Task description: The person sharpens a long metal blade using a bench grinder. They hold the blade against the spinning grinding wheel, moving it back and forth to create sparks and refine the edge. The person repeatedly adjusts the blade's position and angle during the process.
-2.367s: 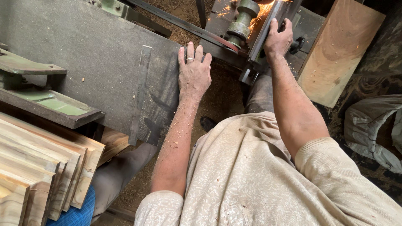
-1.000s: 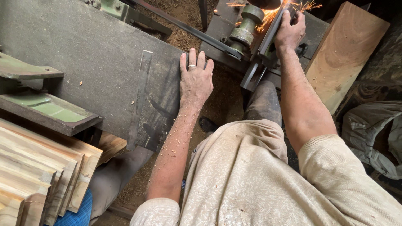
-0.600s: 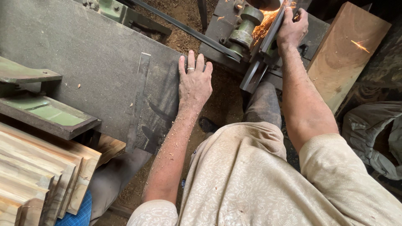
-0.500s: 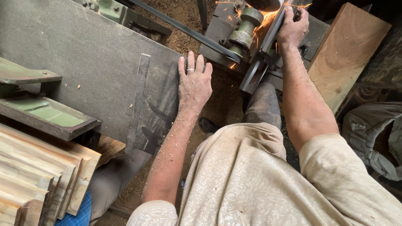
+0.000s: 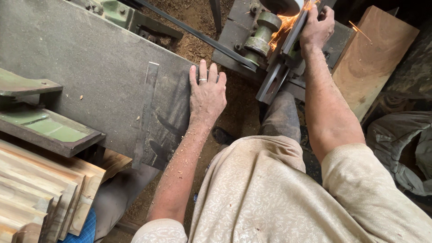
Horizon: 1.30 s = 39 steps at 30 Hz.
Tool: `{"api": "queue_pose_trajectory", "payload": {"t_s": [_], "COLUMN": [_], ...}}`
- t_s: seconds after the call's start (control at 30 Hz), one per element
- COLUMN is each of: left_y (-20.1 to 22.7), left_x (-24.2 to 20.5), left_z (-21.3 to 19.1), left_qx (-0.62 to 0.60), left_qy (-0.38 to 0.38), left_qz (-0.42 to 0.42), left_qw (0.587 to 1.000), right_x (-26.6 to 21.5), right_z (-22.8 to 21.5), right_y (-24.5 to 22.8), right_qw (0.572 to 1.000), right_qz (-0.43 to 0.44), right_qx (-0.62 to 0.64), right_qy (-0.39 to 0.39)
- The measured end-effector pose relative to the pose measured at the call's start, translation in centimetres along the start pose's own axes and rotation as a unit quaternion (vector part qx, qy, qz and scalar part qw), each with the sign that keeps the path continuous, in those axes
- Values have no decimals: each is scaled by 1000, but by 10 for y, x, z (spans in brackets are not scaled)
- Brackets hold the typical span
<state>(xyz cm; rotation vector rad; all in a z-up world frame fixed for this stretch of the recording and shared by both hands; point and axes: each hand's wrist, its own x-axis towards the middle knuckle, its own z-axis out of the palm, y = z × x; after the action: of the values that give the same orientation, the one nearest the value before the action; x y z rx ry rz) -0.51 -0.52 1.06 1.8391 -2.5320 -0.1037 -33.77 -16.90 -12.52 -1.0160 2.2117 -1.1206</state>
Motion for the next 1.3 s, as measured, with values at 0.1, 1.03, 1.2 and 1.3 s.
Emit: {"api": "queue_pose_trajectory", "payload": {"t_s": [0.1,1.03,1.2,1.3], "left_y": [0,0,0,1], "left_x": [0,2,3,4], "left_z": [-1,-2,-3,-3], "left_qx": [4,19,22,19], "left_qy": [-3,-11,-16,-19], "left_qz": [4,7,6,5], "left_qw": [1000,1000,1000,1000], "right_x": [3,44,58,65], "right_z": [1,6,10,11], "right_y": [1,-4,2,5], "right_qw": [1000,999,997,997], "right_qz": [-6,-26,-46,-35], "right_qx": [0,32,56,64], "right_qy": [2,19,19,19]}}
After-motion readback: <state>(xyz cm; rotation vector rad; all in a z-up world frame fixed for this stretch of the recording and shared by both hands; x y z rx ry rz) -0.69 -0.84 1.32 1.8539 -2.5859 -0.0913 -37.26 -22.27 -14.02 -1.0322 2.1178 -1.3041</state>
